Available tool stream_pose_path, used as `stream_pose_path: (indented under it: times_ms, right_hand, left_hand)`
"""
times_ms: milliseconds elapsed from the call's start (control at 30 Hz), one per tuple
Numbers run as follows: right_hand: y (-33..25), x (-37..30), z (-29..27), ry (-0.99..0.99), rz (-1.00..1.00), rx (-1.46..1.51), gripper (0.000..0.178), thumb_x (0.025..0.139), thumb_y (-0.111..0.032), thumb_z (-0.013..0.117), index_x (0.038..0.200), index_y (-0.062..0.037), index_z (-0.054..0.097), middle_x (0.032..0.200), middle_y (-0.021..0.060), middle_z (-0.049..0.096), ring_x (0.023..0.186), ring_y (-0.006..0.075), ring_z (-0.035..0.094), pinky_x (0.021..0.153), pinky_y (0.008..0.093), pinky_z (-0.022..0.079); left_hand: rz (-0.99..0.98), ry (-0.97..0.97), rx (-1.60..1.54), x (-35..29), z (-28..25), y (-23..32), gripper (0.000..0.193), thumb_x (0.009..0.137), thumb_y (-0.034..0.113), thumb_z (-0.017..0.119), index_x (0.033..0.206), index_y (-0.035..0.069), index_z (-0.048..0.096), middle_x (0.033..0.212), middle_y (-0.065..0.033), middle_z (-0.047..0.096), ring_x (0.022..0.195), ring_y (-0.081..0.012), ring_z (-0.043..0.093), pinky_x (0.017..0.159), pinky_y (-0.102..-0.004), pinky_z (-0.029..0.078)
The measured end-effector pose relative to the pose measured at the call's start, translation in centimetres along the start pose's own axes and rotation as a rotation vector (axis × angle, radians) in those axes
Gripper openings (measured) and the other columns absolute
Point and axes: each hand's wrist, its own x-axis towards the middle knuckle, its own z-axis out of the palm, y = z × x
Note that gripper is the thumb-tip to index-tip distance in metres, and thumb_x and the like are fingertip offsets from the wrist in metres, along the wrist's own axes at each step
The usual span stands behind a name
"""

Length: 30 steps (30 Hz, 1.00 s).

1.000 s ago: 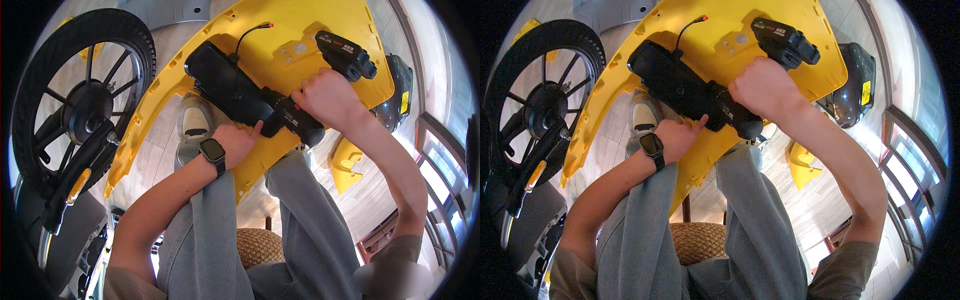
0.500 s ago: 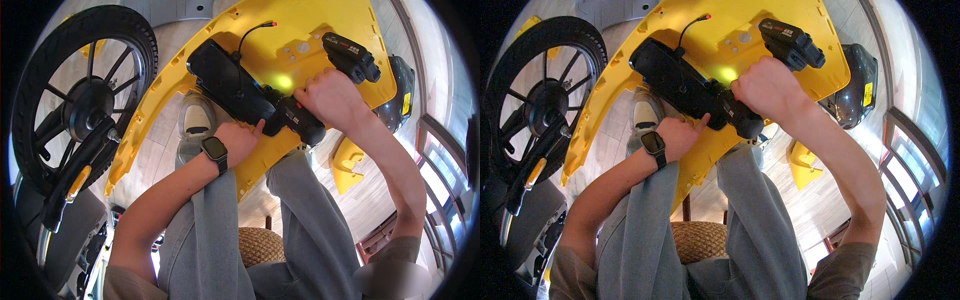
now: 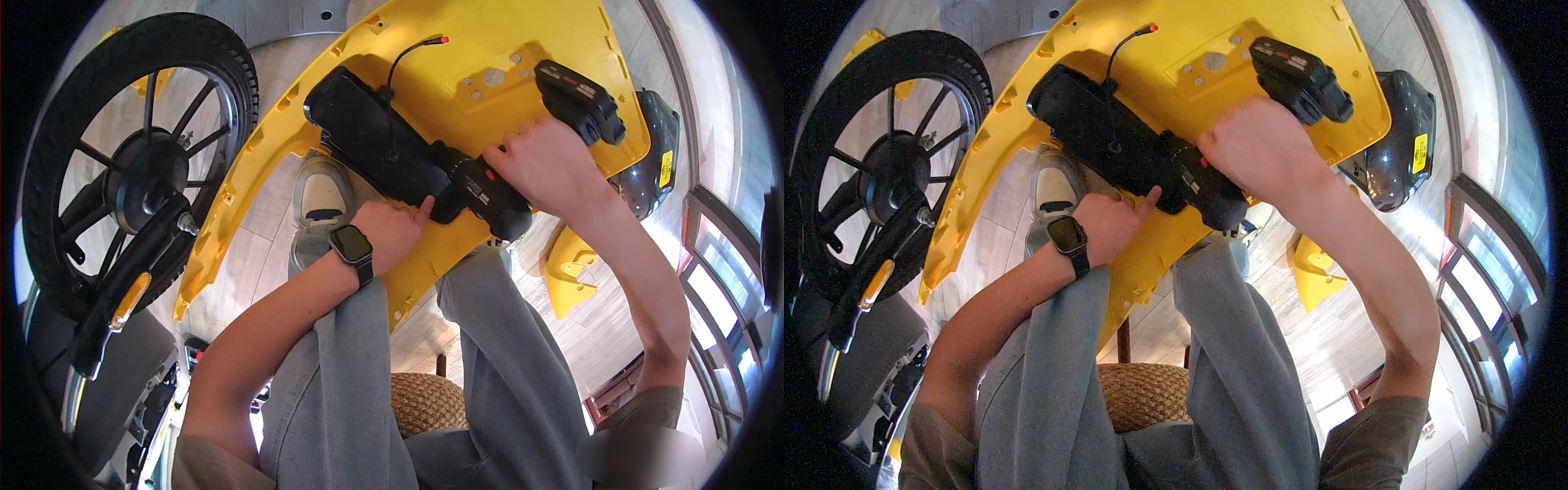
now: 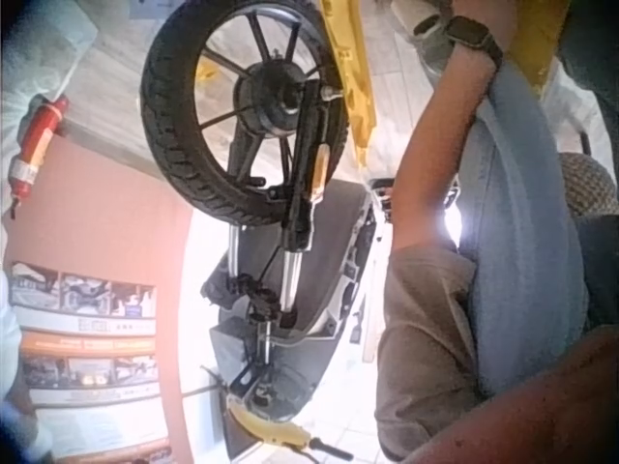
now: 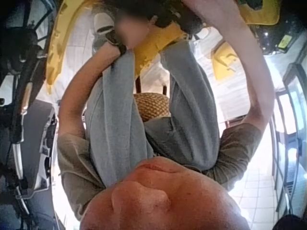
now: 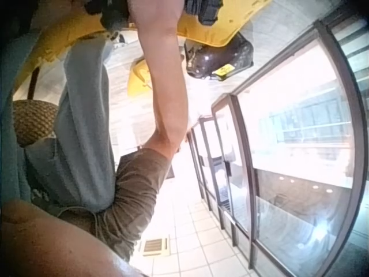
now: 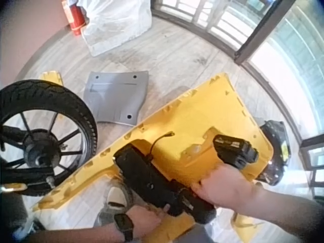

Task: Assemble the plastic body panels and internal components of an electric scooter.

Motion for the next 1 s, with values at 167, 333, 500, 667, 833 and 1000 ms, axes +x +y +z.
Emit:
stream_pose_path:
  times_ms: [167, 333, 500, 667, 833, 1000]
  right_hand:
    - [-1.1, -2.6, -1.9, 0.037, 0.028, -0.026, 0.006, 0.08, -0.017, 0.064, 0.083, -0.0126, 0.068, 0.072, 0.0055, 0.068, 0.073, 0.0237, 0.071, 0.066, 0.0359, 0.053]
    - [-2.6, -5.0, -5.8, 0.063, 0.17, 0.031, 0.009, 0.08, -0.018, 0.065, 0.087, -0.0125, 0.065, 0.071, 0.0038, 0.064, 0.071, 0.0228, 0.068, 0.065, 0.0367, 0.051]
    - [-4.9, -8.0, -6.7, 0.181, 0.423, 0.243, 0.024, 0.076, -0.015, 0.069, 0.099, -0.0122, 0.066, 0.071, 0.0033, 0.059, 0.067, 0.0228, 0.066, 0.061, 0.0372, 0.049]
    - [-8.0, -9.4, -4.8, 0.321, 0.54, 0.388, 0.036, 0.074, -0.015, 0.07, 0.109, -0.0122, 0.068, 0.07, 0.002, 0.056, 0.064, 0.0206, 0.065, 0.059, 0.0348, 0.048]
    - [-9.0, -9.8, -4.0, 0.354, 0.515, 0.434, 0.036, 0.073, -0.015, 0.07, 0.109, -0.0118, 0.068, 0.072, 0.0021, 0.055, 0.065, 0.0189, 0.064, 0.059, 0.0335, 0.047]
    - [-9.8, -9.7, -3.7, 0.368, 0.505, 0.405, 0.034, 0.074, -0.015, 0.069, 0.108, -0.0127, 0.069, 0.071, 0.0012, 0.054, 0.065, 0.0173, 0.062, 0.059, 0.032, 0.047]
  left_hand:
    - [-0.02, -0.064, -0.048, 0.3, -1.1, 0.2, 0.06, 0.091, 0.015, 0.052, 0.15, 0.004, 0.044, 0.075, -0.0123, 0.069, 0.071, -0.029, 0.071, 0.055, -0.0409, 0.056]
    - [-0.032, -0.005, -0.087, 0.2, -0.7, 0.0, 0.052, 0.092, 0.015, 0.052, 0.143, 0.005, 0.051, 0.078, -0.0145, 0.069, 0.078, -0.029, 0.071, 0.06, -0.0395, 0.057]
    - [-0.135, 0.244, -0.788, 0.5, -1.1, -0.5, 0.036, 0.1, 0.017, 0.053, 0.132, 0.002, 0.059, 0.08, -0.0125, 0.068, 0.073, -0.0245, 0.068, 0.066, -0.0355, 0.054]
    - [-0.622, 0.247, -2.303, 0.7, -4.1, -2.1, 0.03, 0.107, 0.023, 0.05, 0.126, 0.002, 0.061, 0.084, 0.0027, 0.057, 0.07, -0.008, 0.049, 0.065, -0.0248, 0.045]
    - [-0.611, 0.352, -2.436, 1.3, -5.5, -2.9, 0.027, 0.107, 0.027, 0.054, 0.118, 0.005, 0.063, 0.088, 0.0015, 0.06, 0.075, -0.0091, 0.053, 0.069, -0.0249, 0.046]
    - [-0.533, 0.457, -2.63, 1.3, -4.8, -3.8, 0.022, 0.103, 0.025, 0.061, 0.115, 0.007, 0.064, 0.094, 0.0001, 0.065, 0.078, -0.0096, 0.059, 0.07, -0.0244, 0.051]
